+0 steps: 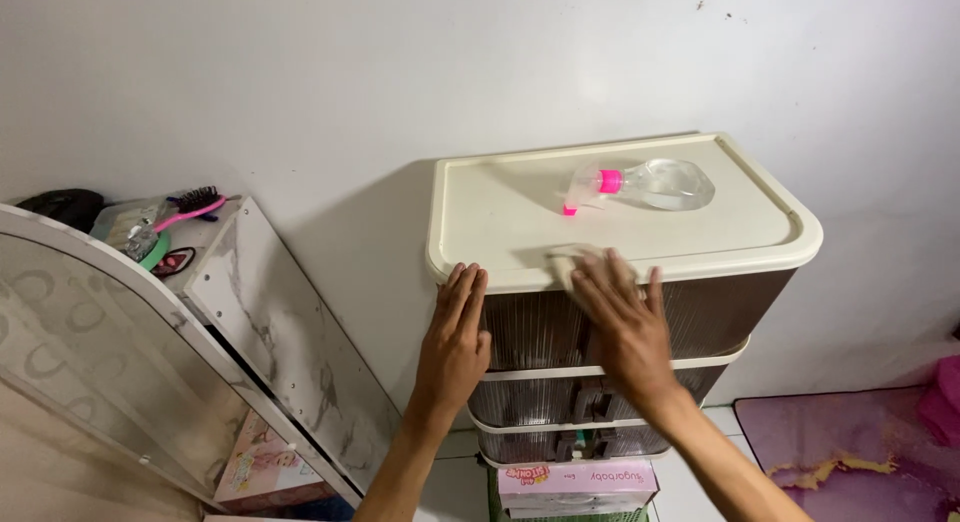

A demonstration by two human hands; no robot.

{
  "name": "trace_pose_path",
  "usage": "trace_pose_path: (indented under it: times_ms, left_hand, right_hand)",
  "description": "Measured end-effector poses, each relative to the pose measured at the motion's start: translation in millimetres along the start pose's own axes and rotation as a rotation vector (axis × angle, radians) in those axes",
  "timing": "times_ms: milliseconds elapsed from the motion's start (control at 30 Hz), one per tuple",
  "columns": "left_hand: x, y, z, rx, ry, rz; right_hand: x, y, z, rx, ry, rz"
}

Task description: The recorder cleans the top of a plastic cabinet using a spray and a cloth, then proceeds to organize the medicine and beauty bottles stored inside.

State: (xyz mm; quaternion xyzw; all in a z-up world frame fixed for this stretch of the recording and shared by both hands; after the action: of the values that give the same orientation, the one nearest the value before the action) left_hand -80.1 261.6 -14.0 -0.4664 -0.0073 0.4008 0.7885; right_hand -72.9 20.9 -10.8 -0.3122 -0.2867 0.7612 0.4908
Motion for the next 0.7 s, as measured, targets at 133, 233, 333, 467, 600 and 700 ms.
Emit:
trace_pose_path:
  times_ms: [133,233,333,467,600,700]
  left_hand:
    - [-7,0,-5,-0.015,0.020,0.000]
    - [-8,-1,-11,-0.036,0.044,0.023]
    - [-9,0,-7,-0.040,0.049,0.033]
    - [-9,1,-3,-0.056,0.008,0.032]
    - [-9,-3,1,-0.029,0.060,0.042]
    - [-7,-2,-1,-0.036,0.050,0.041]
  right_hand:
    - [-3,8,-15,0.022,-0.038,-0.051]
    - [22,-3,-23,-0.069,-0.038,-0.037]
    - [59,-21,-17,0.023,0.029,0.024]
    - [66,-24,-15,0.062,-0.274,0.075]
    - [28,-13,-14,0.169,0.070,0.100]
    - [-21,15,-7,0.115,0.152,-0.016]
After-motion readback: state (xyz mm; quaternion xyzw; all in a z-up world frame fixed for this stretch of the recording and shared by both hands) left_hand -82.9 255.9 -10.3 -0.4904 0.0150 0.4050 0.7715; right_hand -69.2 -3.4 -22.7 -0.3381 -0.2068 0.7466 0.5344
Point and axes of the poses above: each hand's wrist, its own y-axis away from the middle knuckle, its own z-axis out of the back of the hand, x = y × z, the point moved 1 cm from there along -y, towards the middle knuckle, and after that the axes turned 15 degrees about y, right-handed, at the moved point
